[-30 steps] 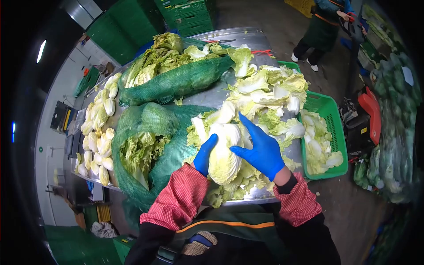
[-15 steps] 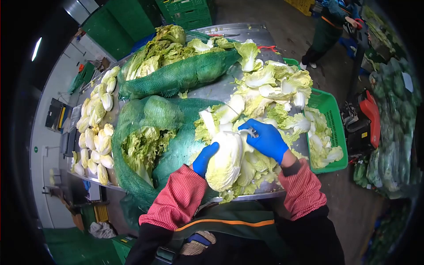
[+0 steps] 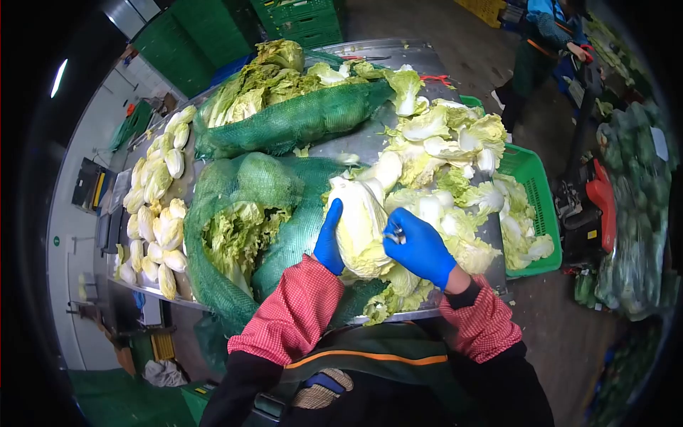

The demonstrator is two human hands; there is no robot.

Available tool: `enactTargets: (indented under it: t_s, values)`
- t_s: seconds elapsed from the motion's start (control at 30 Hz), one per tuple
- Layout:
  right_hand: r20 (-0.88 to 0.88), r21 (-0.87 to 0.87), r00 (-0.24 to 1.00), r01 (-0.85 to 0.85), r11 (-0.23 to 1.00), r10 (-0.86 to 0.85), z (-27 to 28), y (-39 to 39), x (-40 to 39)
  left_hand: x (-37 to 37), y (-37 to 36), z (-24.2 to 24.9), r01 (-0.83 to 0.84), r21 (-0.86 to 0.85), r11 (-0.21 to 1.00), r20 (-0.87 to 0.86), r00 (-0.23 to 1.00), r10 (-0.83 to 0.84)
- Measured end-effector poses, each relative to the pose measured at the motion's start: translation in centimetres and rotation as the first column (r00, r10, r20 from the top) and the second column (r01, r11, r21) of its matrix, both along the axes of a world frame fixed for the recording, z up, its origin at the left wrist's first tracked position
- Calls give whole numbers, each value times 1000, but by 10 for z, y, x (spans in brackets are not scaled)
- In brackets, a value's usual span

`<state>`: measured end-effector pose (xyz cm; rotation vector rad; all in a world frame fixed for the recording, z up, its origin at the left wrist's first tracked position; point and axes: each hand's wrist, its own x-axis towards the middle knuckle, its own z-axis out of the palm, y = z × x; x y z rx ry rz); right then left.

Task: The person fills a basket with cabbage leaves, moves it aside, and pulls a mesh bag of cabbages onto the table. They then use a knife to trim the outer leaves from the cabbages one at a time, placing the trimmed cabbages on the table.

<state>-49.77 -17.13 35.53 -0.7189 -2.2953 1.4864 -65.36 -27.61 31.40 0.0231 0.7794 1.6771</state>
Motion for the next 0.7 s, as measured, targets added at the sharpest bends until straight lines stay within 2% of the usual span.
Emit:
enactTargets:
  t_s: [0.03, 0.13, 0.2, 0.23, 0.27, 0.3, 0.33, 0.37, 0.4, 0.43, 0.47, 0.5, 0.57, 0.67, 0.7]
  values:
    - [16, -76, 999, -28, 997, 29, -2, 0, 7, -2, -1, -1, -11, 2, 1000, 42, 999, 11]
    - [-75, -78, 996, 50, 996, -56, -20, 9, 29, -8, 2, -4, -104, 103, 989, 119, 989, 91]
    - [14, 37, 981, 192, 981, -192, -29, 21, 40, -13, 2, -8, -186, 206, 961, 195, 970, 146]
    - [127, 85, 957, 251, 964, -260, -29, 27, 41, -17, 2, -11, -227, 263, 938, 247, 955, 162]
    - [105, 71, 964, 237, 969, -243, -30, 26, 38, -20, 2, -13, -265, 313, 912, 298, 939, 171]
    - [82, 58, 970, 222, 973, -227, -31, 25, 35, -19, 4, -17, -293, 332, 897, 279, 938, 204]
    - [57, 48, 976, 207, 977, -210, -30, 24, 30, -23, 6, -31, -203, 344, 917, 244, 962, 122]
    - [-31, -205, 993, 109, 973, -118, -32, 21, 21, -22, 9, -29, -111, 350, 930, 213, 976, 37]
    - [-147, -243, 985, 53, 969, -91, -31, 15, 11, -14, 11, -29, -68, 271, 960, 122, 992, 36]
    - [-118, -406, 991, 15, 914, -69, -15, 10, 3, -1, 16, -8, -25, 187, 982, 33, 999, 20]
    - [-96, -556, 995, -20, 831, -41, -2, 6, -2, 4, 18, -12, -14, 203, 979, -160, 986, 47]
    - [-138, -486, 988, -11, 874, -65, -3, 5, -3, 9, 21, -17, -14, 208, 978, -343, 935, 86]
    - [-229, -339, 969, 9, 941, -92, -9, 1, -4, 1, 12, 2, 2, 59, 998, -207, 978, 11]
    - [-140, -420, 990, -44, 906, -17, -10, 3, 1, -10, -9, 12, 31, 95, 995, 155, 987, -45]
    - [-145, -489, 989, -45, 871, -31, -9, 0, -1, -8, -9, 9, 9, -9, 1000, 157, 988, -7]
